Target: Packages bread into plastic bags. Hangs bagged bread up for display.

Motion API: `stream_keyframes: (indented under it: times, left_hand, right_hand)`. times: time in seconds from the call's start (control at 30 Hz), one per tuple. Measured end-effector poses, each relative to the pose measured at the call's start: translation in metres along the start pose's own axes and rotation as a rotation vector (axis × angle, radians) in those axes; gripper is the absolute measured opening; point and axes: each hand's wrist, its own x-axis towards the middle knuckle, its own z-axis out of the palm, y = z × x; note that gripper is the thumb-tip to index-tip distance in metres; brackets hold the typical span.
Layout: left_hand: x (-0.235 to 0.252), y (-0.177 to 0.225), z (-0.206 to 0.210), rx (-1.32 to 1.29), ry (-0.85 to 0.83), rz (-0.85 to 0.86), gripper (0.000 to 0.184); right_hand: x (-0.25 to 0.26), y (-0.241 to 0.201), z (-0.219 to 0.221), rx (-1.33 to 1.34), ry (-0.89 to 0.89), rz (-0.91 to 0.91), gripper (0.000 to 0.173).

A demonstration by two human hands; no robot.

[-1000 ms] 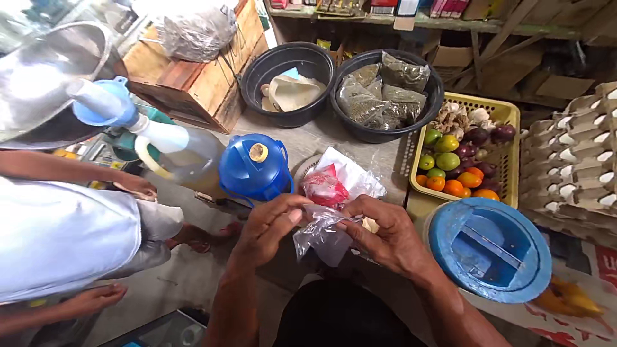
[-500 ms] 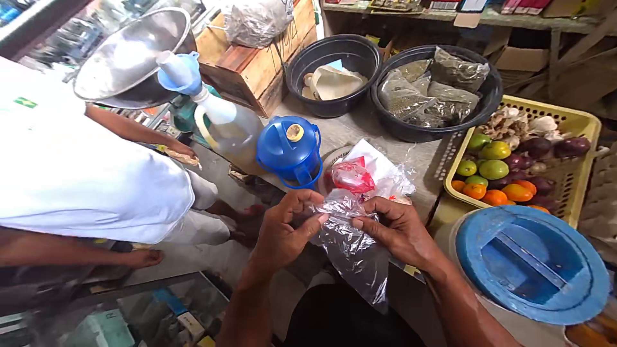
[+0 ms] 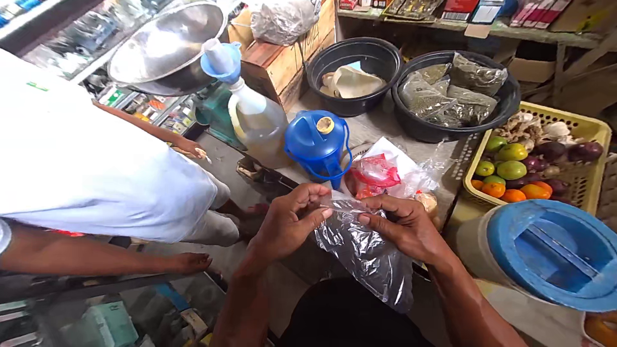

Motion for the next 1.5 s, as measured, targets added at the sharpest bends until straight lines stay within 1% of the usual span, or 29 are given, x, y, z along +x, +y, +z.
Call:
stream_keyframes:
  times: [0.07, 0.1, 0.17, 0.2, 0.23, 0.27, 0.33, 0.37, 0.47, 0.57, 0.63, 0.73, 0.83, 0.93, 1.07, 1.13, 1.2, 1.3, 1.37, 1.43, 1.47, 1.5]
  left_hand:
    - [-0.007, 0.000, -0.012, -0.005, 0.020, 0.046, 0.032]
    - [-0.010, -0.001, -0.018, -0.003, 0.023, 0.066, 0.032]
    - [-0.015, -0.002, -0.029, 0.004, 0.014, 0.080, 0.034]
    - [-0.018, -0.003, -0.034, 0.011, 0.001, 0.082, 0.035]
    - [-0.020, -0.004, -0.039, 0.017, -0.015, 0.089, 0.035]
    - [-0.021, -0.005, -0.043, 0.027, -0.028, 0.098, 0.035]
    - [-0.024, -0.008, -0.048, 0.036, -0.036, 0.110, 0.035]
    - [-0.026, -0.010, -0.051, 0.036, -0.030, 0.108, 0.035]
    - [-0.030, -0.010, -0.061, 0.044, 0.001, 0.079, 0.034]
    - [-0.036, -0.008, -0.064, 0.057, 0.035, 0.089, 0.024]
    - [-0.037, -0.013, -0.062, 0.081, 0.042, 0.116, 0.022]
    - [-0.043, -0.018, -0.055, 0.073, 0.079, 0.112, 0.019]
    - [-0.045, -0.015, -0.051, 0.052, 0.135, 0.108, 0.016]
    - [-0.044, -0.016, -0.049, 0.037, 0.185, 0.129, 0.016]
    - [-0.042, -0.018, -0.044, 0.029, 0.160, 0.123, 0.023]
    - [-0.041, -0.019, -0.043, 0.041, 0.170, 0.144, 0.023]
    - [-0.042, -0.019, -0.043, 0.064, 0.211, 0.148, 0.019]
    - [-0.045, -0.030, -0.031, 0.056, 0.309, 0.074, 0.014]
    - [-0.046, -0.045, -0.025, 0.048, 0.375, 0.022, 0.011]
    - [-0.049, -0.057, -0.018, 0.032, 0.430, -0.002, 0.010]
    - [-0.051, -0.061, -0.012, 0.027, 0.443, -0.013, 0.010]
    - [-0.052, -0.062, -0.004, 0.031, 0.447, -0.021, 0.010]
  right_hand:
    - [0.003, 0.002, 0.012, 0.020, -0.029, 0.012, 0.021]
    - [0.005, 0.002, 0.019, 0.023, -0.054, 0.021, 0.026]
    - [0.014, 0.001, 0.031, -0.010, -0.117, 0.033, 0.044]
    - [0.019, -0.001, 0.038, -0.038, -0.129, 0.036, 0.050]
    - [0.026, -0.003, 0.046, -0.076, -0.113, 0.025, 0.048]
    - [0.034, -0.004, 0.055, -0.102, -0.072, -0.003, 0.041]
    - [0.046, -0.003, 0.071, -0.086, 0.039, -0.071, 0.017]
    - [0.051, -0.003, 0.078, -0.060, 0.081, -0.093, 0.011]
    - [0.060, -0.002, 0.089, -0.055, 0.102, -0.155, 0.015]
    - [0.067, 0.003, 0.094, -0.088, 0.059, -0.208, 0.018]
    - [0.072, 0.006, 0.097, -0.067, 0.063, -0.219, 0.016]
    - [0.071, 0.008, 0.100, -0.034, 0.060, -0.199, 0.015]
    - [0.074, 0.004, 0.097, -0.022, 0.005, -0.190, 0.009]
    - [0.078, 0.002, 0.091, -0.030, -0.062, -0.197, 0.010]
    - [0.076, 0.006, 0.086, -0.096, -0.117, -0.248, 0.016]
    - [0.078, 0.010, 0.085, -0.130, -0.135, -0.270, 0.018]
    - [0.082, 0.010, 0.087, -0.256, -0.104, -0.298, 0.023]
    - [0.074, 0.009, 0.084, -0.602, 0.098, -0.285, 0.026]
    - [0.065, 0.002, 0.079, -0.715, 0.215, -0.275, 0.030]
    - [0.045, -0.007, 0.082, -0.696, 0.247, -0.261, 0.025]
    - [0.033, -0.007, 0.088, -0.622, 0.219, -0.201, 0.024]
    - [0.022, -0.003, 0.094, -0.513, 0.173, -0.099, 0.027]
